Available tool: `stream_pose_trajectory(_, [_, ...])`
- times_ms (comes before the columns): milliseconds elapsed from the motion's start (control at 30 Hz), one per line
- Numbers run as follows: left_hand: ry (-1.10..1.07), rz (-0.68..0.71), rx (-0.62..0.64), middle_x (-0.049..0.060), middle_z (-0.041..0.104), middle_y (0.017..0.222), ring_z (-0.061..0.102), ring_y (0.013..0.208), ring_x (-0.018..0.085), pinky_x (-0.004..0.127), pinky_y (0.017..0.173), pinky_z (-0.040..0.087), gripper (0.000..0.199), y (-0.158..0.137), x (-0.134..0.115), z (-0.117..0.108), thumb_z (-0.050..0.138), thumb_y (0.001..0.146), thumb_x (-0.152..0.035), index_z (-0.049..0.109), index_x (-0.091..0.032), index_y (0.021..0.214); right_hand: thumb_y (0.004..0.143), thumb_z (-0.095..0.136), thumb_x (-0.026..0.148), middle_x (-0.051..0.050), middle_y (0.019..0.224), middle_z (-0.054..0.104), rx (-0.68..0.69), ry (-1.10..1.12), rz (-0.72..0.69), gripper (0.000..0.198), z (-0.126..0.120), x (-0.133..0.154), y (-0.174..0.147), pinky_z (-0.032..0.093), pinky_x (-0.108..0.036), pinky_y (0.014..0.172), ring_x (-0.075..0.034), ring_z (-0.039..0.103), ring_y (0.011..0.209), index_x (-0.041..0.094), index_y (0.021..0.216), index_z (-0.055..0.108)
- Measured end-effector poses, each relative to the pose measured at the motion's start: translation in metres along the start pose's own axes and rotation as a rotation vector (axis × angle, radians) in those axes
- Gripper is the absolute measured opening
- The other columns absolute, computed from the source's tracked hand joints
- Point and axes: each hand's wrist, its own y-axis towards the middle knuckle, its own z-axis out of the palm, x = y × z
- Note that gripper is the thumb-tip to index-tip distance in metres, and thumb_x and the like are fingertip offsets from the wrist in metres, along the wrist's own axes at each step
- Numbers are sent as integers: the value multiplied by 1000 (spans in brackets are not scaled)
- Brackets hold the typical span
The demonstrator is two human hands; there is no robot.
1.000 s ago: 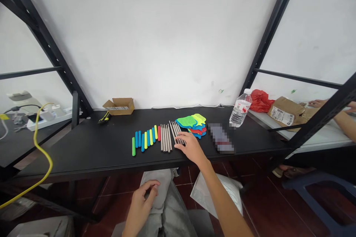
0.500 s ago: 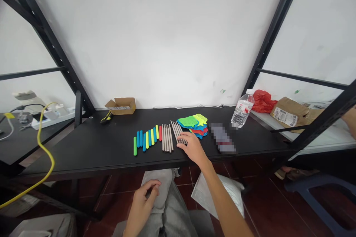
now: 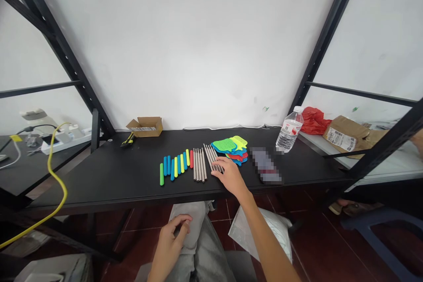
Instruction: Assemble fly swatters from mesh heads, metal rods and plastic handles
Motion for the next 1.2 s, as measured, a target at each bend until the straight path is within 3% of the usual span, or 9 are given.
stream_pose_trajectory(133, [27,28,17,6,67,80,59,69,17,22,56,43,34,0,-12,0,46,92,-40,70,-18,102,82,67,29,-6,126,61,-13,12,20,23,-1,1,0,42,-43,99,-26,58,114,27,105,72])
stream_pose_trajectory(300, [110,159,-1,5,68,84,59,73,16,22,62,44,32,13,-60,-10,42,94,-37,69,-20,97,80,68,29,-7,125,62,-25,24,34,23,2,-2,0,42,-42,100,-26,58,114,26,103,72])
stream_pose_trajectory(400, [199,258,-55,4,69,88,59,71,15,23,66,44,30,36,-86,-22,42,94,-35,68,-21,98,80,68,29,-7,125,62,-43,33,33,23,4,-5,1,44,-41,97,-25,59,112,27,103,72])
stream_pose_trajectory(600, [555,248,-173,3,70,89,62,77,17,24,63,42,27,101,-107,-33,44,91,-29,68,-23,101,80,68,31,-7,122,62,-59,52,26,25,6,-7,1,49,-37,87,-24,60,107,26,104,72])
stream_pose_trajectory(700, [823,240,-268,7,69,91,61,92,24,34,79,44,25,122,-106,-35,47,88,-26,70,-22,95,82,65,33,-8,120,64,-87,51,38,24,6,-6,2,51,-34,79,-22,62,99,25,104,72])
stream_pose_trajectory(833, [1010,264,-362,13,56,132,47,122,36,51,101,31,42,125,-83,-45,49,89,-46,64,-24,121,85,60,33,-7,112,67,-107,24,66,24,6,-3,3,50,-33,79,-21,62,96,23,104,70])
stream_pose_trajectory(933, [1033,297,-235,10,39,150,32,136,39,53,106,27,60,124,-61,-57,44,88,-63,51,-30,138,84,60,31,-7,112,68,-97,-5,71,26,5,0,3,49,-35,83,-22,61,99,23,107,69])
stream_pose_trajectory(1033, [1018,360,-115,4,30,156,26,141,37,51,110,25,62,136,-49,-67,36,89,-66,42,-35,144,83,61,32,-8,113,67,-92,-13,78,28,6,1,4,48,-35,84,-22,62,96,22,108,69])
stream_pose_trajectory(1200, [994,447,3,0,37,152,30,141,32,50,111,26,57,164,-46,-75,33,91,-64,43,-38,142,83,59,29,-7,107,68,-82,-34,110,27,7,-1,8,47,-32,79,-19,63,83,22,107,69])
